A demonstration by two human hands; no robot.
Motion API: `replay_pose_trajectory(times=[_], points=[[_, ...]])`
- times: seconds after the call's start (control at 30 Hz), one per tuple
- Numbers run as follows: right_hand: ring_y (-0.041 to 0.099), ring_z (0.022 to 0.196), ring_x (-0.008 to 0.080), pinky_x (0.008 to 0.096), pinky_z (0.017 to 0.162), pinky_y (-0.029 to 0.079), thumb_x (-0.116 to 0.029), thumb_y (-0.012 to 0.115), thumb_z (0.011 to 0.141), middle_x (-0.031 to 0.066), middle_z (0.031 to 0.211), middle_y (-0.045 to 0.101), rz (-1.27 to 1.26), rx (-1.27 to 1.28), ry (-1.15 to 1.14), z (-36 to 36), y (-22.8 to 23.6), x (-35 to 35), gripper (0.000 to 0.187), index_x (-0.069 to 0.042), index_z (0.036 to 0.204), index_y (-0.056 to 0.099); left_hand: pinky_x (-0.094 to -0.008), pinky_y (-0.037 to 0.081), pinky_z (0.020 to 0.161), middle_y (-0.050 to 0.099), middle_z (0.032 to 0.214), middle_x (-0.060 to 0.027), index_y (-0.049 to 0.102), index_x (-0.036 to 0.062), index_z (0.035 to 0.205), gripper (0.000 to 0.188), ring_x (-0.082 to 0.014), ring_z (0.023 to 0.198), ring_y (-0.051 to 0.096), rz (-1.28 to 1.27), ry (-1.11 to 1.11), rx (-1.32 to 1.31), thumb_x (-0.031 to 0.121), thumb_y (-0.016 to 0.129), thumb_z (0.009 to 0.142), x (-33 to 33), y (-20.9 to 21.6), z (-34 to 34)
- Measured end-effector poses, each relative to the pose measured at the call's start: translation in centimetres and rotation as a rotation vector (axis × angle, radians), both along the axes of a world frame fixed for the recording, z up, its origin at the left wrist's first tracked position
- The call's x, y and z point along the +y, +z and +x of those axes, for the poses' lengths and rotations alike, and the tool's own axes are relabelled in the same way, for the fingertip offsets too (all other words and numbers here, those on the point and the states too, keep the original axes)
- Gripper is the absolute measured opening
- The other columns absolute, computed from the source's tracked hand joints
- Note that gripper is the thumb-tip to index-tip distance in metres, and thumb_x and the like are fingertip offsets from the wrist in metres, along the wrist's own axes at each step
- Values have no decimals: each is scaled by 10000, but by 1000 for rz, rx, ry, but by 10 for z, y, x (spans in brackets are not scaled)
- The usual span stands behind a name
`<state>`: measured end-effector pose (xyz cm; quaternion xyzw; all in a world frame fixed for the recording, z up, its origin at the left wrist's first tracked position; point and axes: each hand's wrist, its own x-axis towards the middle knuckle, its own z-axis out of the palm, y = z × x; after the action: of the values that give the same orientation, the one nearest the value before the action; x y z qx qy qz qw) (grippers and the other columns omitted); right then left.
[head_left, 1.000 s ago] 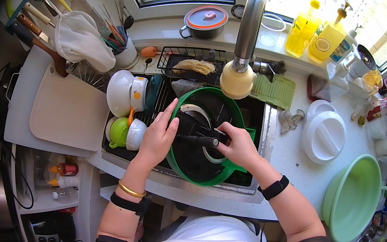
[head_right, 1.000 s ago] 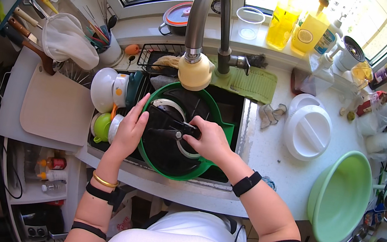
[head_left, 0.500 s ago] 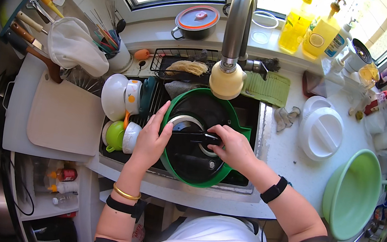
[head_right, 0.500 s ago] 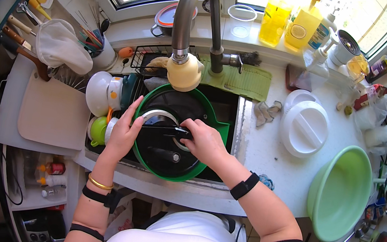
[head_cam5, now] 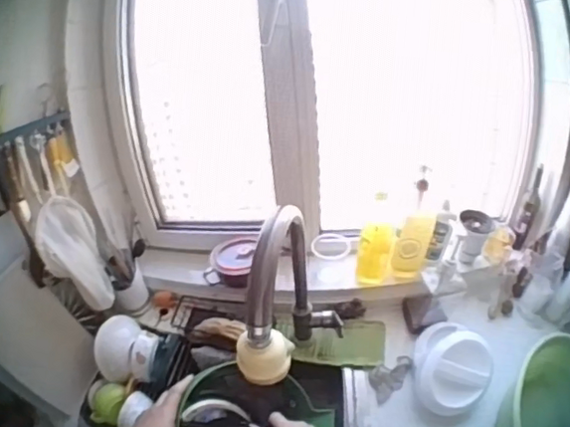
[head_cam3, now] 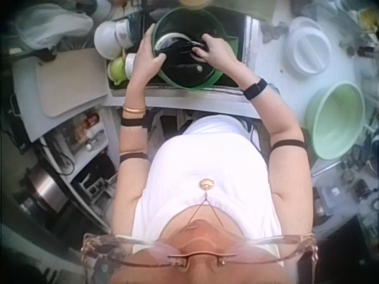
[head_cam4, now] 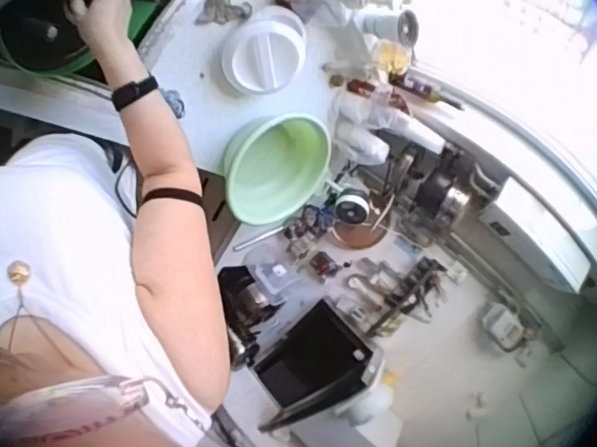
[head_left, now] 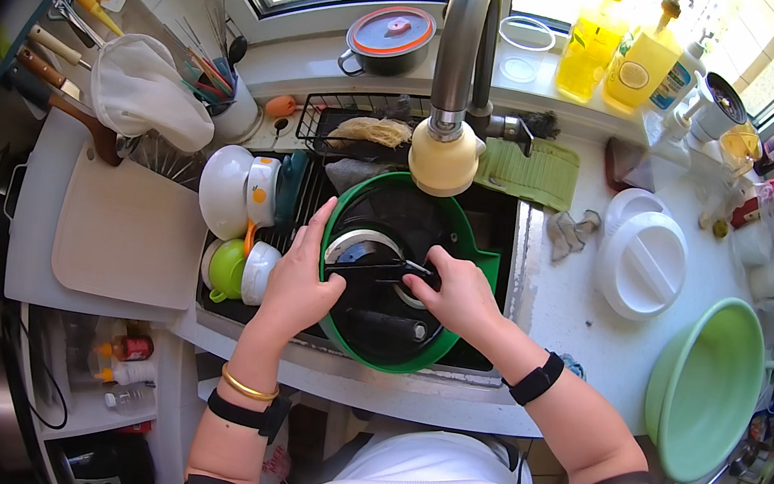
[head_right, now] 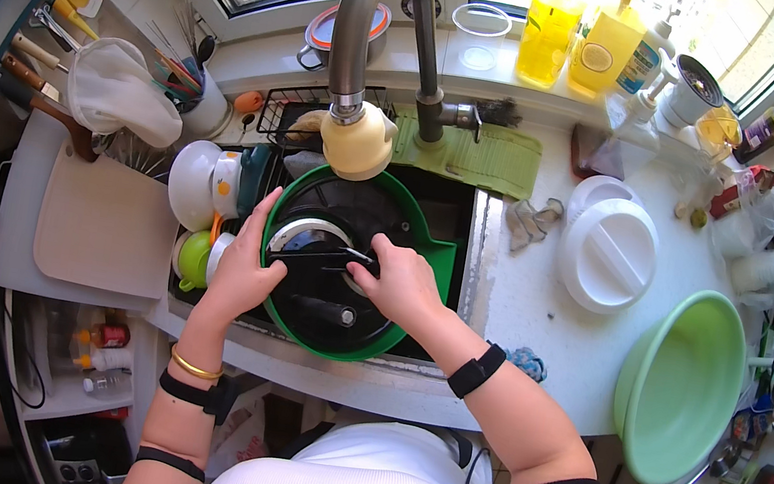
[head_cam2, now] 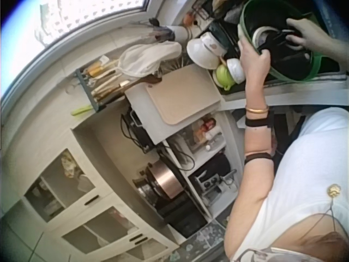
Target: Manually washing clothes in a basin, then cleaning a vegetable spinner at the kitchen sink.
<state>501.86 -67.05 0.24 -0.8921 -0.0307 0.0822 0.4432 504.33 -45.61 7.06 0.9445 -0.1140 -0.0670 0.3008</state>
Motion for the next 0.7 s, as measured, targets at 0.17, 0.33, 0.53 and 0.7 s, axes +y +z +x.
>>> replay_pose_trajectory(times=[0.17,0.33,0.53,0.7], points=[[598,680,394,455,600,467,-288,685,801,191,672,607,-1,-32,50,-1,3,-4,322,-27,856,505,-385,345,1045,419,1381,-198,273,127,1438,824,-380,1277,407,-53,32,105,22,520,658,-2,7,-2],[604,740,374,437,632,475,-213,698,773,174,764,614,19,-149,116,-1,1,-10,294,-32,922,520,-414,446,928,454,1316,-215,200,154,1465,897,-413,1139,514,-48,-103,15,197,674,705,7,3,1],[609,747,322,383,663,490,-112,695,750,140,890,609,-18,-242,164,-4,3,-14,326,-54,1031,542,-410,416,965,448,1314,-235,223,115,1460,924,-401,1178,488,-72,-106,27,459,717,758,5,6,1],[604,843,369,431,713,486,-154,692,762,158,891,616,34,-232,166,-3,6,-13,335,-54,1028,515,-412,414,961,467,1294,-228,235,110,1457,818,-405,1177,492,-87,-99,-10,477,624,840,8,-1,1]])
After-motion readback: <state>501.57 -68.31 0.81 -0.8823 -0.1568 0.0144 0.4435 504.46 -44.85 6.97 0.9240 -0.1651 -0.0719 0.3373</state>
